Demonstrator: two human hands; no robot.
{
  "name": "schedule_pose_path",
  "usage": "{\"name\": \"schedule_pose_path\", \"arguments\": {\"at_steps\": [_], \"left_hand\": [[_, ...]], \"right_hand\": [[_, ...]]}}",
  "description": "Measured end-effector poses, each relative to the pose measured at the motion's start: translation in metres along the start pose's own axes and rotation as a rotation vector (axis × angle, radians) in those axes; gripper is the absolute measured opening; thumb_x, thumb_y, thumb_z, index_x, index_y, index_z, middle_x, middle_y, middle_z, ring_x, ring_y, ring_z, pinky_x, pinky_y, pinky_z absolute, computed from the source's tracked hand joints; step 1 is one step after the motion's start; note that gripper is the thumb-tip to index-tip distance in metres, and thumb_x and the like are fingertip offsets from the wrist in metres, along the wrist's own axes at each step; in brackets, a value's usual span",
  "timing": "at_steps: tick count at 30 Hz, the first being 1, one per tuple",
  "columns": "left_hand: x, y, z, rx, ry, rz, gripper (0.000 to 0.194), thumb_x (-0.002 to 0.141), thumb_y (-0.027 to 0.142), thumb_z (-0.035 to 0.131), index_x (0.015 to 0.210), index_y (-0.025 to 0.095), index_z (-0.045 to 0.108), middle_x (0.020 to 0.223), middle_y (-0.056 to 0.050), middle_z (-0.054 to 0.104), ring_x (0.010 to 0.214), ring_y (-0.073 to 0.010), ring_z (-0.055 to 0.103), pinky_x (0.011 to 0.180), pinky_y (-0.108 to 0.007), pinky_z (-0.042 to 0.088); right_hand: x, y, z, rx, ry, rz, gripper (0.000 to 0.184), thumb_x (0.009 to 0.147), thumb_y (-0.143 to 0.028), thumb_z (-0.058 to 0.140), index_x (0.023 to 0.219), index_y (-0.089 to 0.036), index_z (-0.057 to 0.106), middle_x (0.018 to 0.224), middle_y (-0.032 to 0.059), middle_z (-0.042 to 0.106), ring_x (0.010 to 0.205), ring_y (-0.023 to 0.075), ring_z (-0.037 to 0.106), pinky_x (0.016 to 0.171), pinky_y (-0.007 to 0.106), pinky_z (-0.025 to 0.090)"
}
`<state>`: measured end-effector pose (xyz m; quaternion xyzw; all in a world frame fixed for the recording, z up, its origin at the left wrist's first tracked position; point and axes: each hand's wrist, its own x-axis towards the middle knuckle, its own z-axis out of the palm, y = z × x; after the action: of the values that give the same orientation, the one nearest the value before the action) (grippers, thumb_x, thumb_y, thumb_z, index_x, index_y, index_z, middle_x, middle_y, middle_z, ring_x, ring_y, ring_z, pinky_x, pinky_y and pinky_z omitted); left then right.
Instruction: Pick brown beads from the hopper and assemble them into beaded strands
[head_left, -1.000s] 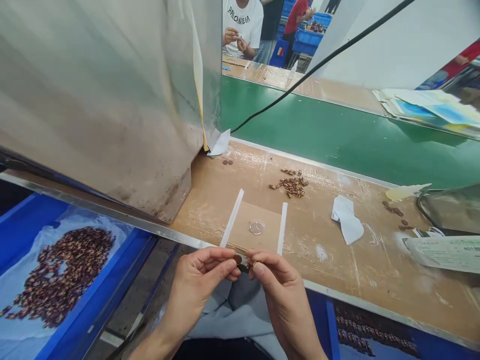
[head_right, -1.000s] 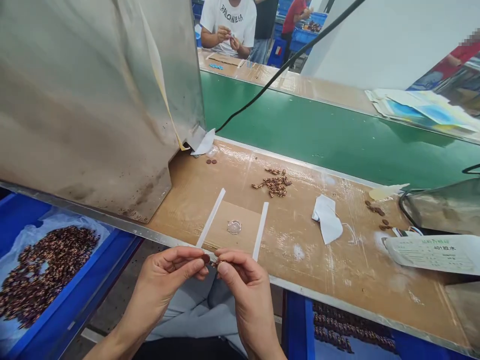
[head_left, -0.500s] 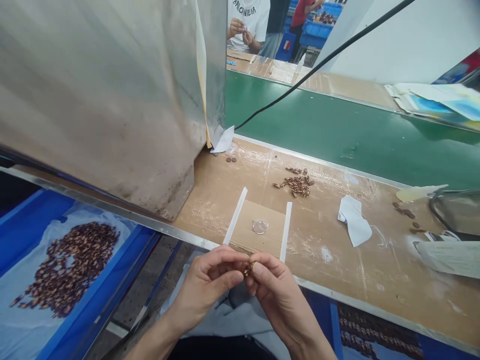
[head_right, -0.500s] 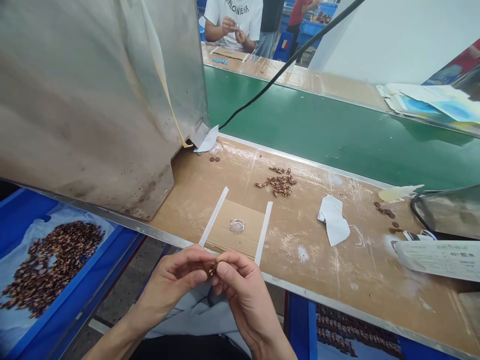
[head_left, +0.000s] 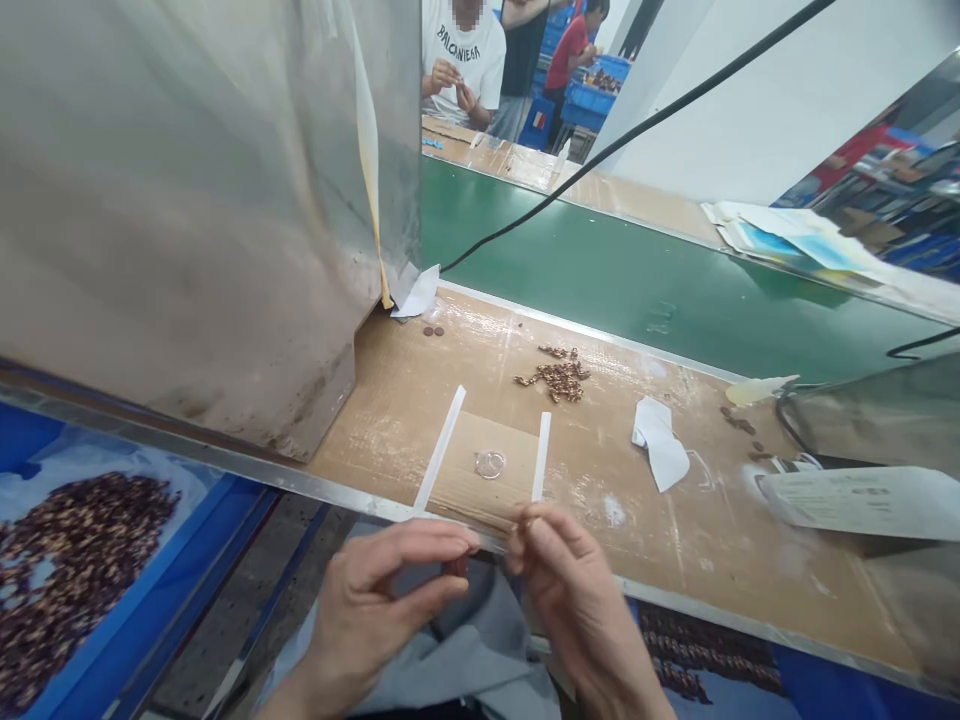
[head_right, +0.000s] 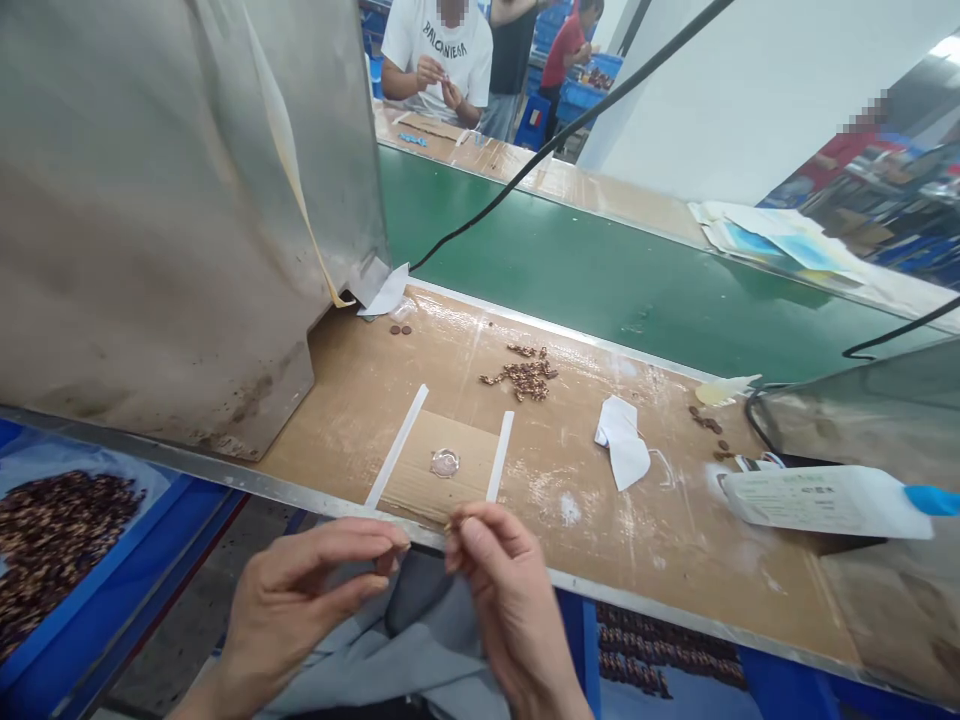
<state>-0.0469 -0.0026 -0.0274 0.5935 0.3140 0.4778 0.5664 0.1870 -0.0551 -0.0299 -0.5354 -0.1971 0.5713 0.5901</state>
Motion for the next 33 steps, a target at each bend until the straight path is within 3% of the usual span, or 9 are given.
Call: {"name": "schedule_pose_path", "arguments": {"at_steps": [4,6,8,13,17,20,24,33], "left_hand": [[0.018,-0.003,0.000,-0.378,-0.021,-0.297,0.015,0.094,0.025,0.107,0.107,0.023,0.099,0.102,-0.010,0.095,0.087,-0.0211,0.091,0.082,-0.026,0.077],[0.033,-0.009,0.001,-0.500,-0.001,-0.349,0.017,0.093,0.030,0.108,0.104,0.022,0.098,0.099,-0.010,0.095,0.085,-0.0194,0.090,0.078,-0.023,0.076],[0.049,-0.018,0.002,-0.606,0.032,-0.381,0.018,0.092,0.031,0.110,0.102,0.022,0.098,0.100,-0.009,0.095,0.084,-0.0165,0.090,0.078,-0.019,0.074],[0.074,-0.043,-0.003,-0.758,0.114,-0.408,0.030,0.082,0.031,0.117,0.103,0.020,0.098,0.109,-0.008,0.095,0.088,-0.0136,0.090,0.081,-0.014,0.072],[0.074,-0.050,-0.003,-0.796,0.121,-0.375,0.030,0.088,0.033,0.113,0.109,0.017,0.098,0.105,-0.008,0.093,0.086,-0.0145,0.088,0.079,-0.017,0.072],[0.070,-0.050,-0.001,-0.837,0.105,-0.362,0.028,0.092,0.033,0.110,0.112,0.017,0.098,0.103,-0.008,0.092,0.090,-0.0157,0.088,0.082,-0.019,0.073],[0.068,-0.050,0.001,-0.874,0.102,-0.366,0.026,0.093,0.029,0.109,0.112,0.016,0.097,0.103,-0.007,0.092,0.095,-0.0156,0.088,0.089,-0.021,0.072],[0.065,-0.051,-0.001,-0.898,0.071,-0.362,0.025,0.096,0.031,0.107,0.113,0.016,0.097,0.103,-0.008,0.091,0.094,-0.0173,0.086,0.094,-0.028,0.071]], "right_hand": [[0.027,-0.016,-0.052,-0.682,0.309,-0.558,0.032,0.103,-0.059,0.095,0.106,-0.027,0.095,0.110,0.0094,0.090,0.101,0.0299,0.082,0.092,0.041,0.067],[0.037,-0.017,-0.070,-0.941,0.307,-0.730,0.028,0.112,-0.054,0.085,0.106,-0.028,0.095,0.111,0.0085,0.090,0.103,0.0302,0.084,0.096,0.043,0.066],[0.040,-0.016,-0.078,-1.032,0.282,-0.821,0.025,0.115,-0.048,0.081,0.107,-0.029,0.095,0.109,0.0069,0.091,0.100,0.0287,0.085,0.095,0.042,0.067],[0.034,-0.021,-0.053,-0.927,0.307,-0.871,0.010,0.113,-0.037,0.090,0.117,-0.029,0.095,0.111,0.0053,0.092,0.102,0.0282,0.088,0.095,0.039,0.069],[0.036,-0.028,-0.019,-0.939,0.108,-0.899,0.006,0.114,-0.030,0.088,0.116,-0.028,0.093,0.111,0.0047,0.092,0.101,0.0275,0.088,0.093,0.039,0.071],[0.045,-0.028,-0.003,-0.996,0.030,-0.991,0.010,0.116,-0.022,0.085,0.120,-0.028,0.092,0.113,0.0045,0.092,0.103,0.0267,0.088,0.095,0.039,0.070],[0.054,-0.021,0.005,-1.050,0.001,-1.093,0.017,0.117,-0.016,0.082,0.124,-0.029,0.091,0.114,0.0046,0.091,0.104,0.0267,0.086,0.095,0.042,0.068],[0.055,-0.013,0.007,-1.128,0.005,-1.161,0.016,0.116,-0.015,0.084,0.123,-0.029,0.090,0.112,0.0052,0.090,0.099,0.0269,0.084,0.093,0.044,0.067]]}}
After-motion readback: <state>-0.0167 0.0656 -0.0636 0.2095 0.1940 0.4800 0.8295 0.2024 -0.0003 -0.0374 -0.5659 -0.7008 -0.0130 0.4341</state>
